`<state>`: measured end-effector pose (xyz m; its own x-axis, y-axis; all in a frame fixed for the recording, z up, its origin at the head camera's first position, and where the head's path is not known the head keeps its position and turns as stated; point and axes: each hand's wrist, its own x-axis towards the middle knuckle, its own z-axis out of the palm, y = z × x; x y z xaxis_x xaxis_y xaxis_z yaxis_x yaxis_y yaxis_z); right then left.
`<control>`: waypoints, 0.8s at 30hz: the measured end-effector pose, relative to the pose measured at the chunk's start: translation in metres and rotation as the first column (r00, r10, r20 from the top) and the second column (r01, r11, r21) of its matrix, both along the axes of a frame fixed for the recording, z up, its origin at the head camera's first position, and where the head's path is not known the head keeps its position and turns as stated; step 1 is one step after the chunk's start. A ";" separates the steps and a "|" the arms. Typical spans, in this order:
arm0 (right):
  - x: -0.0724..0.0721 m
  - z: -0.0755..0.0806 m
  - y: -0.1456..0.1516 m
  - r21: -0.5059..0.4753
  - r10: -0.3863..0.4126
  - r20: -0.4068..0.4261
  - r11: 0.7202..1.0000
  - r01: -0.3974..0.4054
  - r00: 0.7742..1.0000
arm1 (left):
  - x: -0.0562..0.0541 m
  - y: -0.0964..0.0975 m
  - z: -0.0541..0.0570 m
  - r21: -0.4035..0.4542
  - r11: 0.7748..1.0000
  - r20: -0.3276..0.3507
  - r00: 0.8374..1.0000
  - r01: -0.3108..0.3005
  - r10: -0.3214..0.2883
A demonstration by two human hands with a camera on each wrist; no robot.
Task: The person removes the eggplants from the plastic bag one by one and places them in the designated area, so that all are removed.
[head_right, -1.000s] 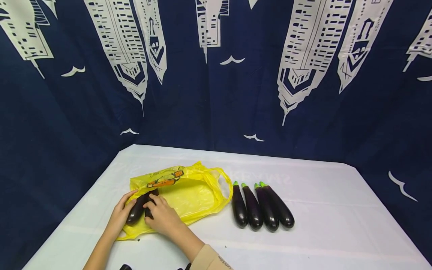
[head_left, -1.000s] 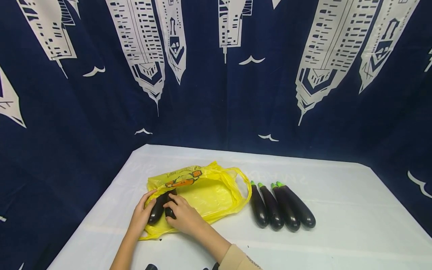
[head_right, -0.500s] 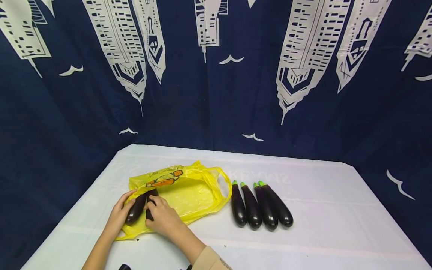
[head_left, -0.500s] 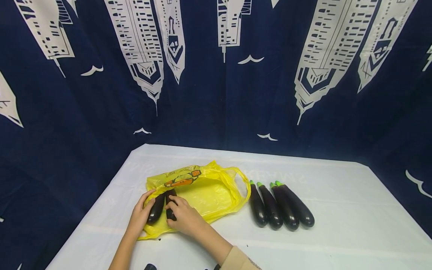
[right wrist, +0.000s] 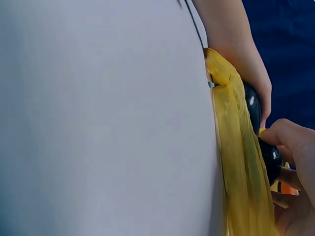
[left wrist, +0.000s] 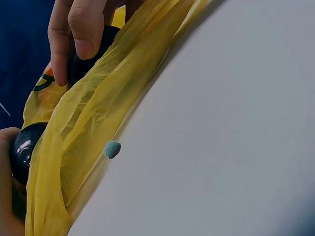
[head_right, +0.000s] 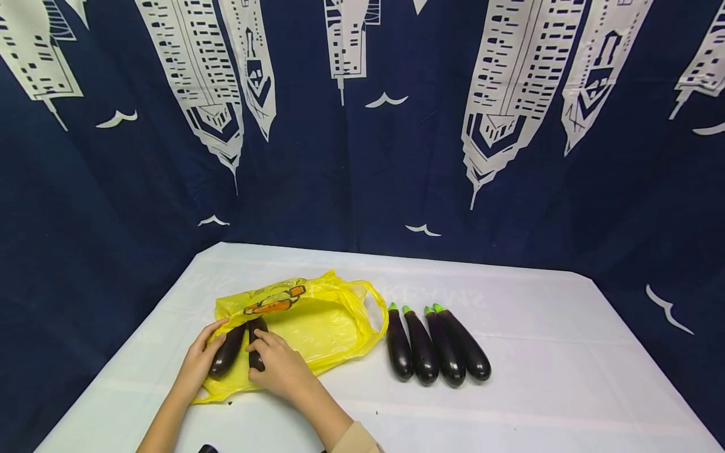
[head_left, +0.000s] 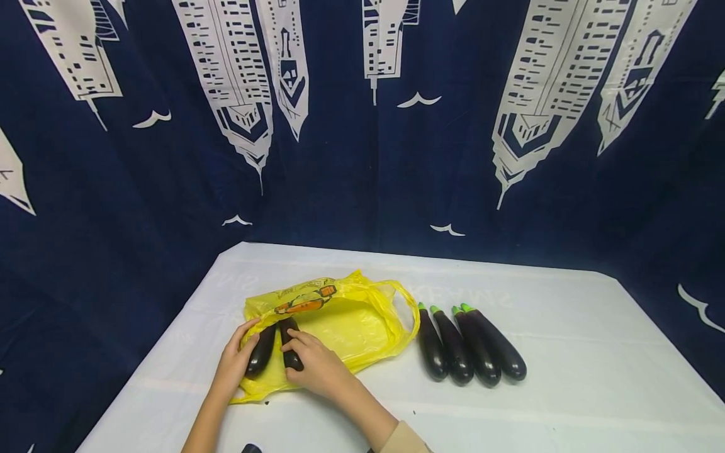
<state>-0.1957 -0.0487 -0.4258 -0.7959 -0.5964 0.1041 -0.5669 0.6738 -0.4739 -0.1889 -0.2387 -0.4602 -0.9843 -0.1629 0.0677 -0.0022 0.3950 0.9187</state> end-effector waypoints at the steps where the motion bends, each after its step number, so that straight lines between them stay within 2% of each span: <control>1: 0.001 0.000 0.001 -0.004 -0.002 0.009 1.000 0.002 1.000 | 0.000 0.000 0.000 -0.001 1.000 0.002 1.000 0.001 -0.001; 10: 0.003 0.004 0.007 0.006 0.002 0.009 1.000 -0.002 1.000 | -0.001 0.000 -0.001 0.008 1.000 -0.016 1.000 0.000 0.001; 24: 0.010 0.011 0.019 0.027 0.065 -0.075 0.998 -0.063 0.995 | 0.000 0.000 -0.001 0.001 1.000 -0.025 1.000 0.000 0.000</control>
<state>-0.1853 -0.0300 -0.4145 -0.7466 -0.6489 0.1469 -0.6426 0.6461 -0.4118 -0.1893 -0.2384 -0.4614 -0.9823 -0.1632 0.0923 0.0209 0.3938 0.9189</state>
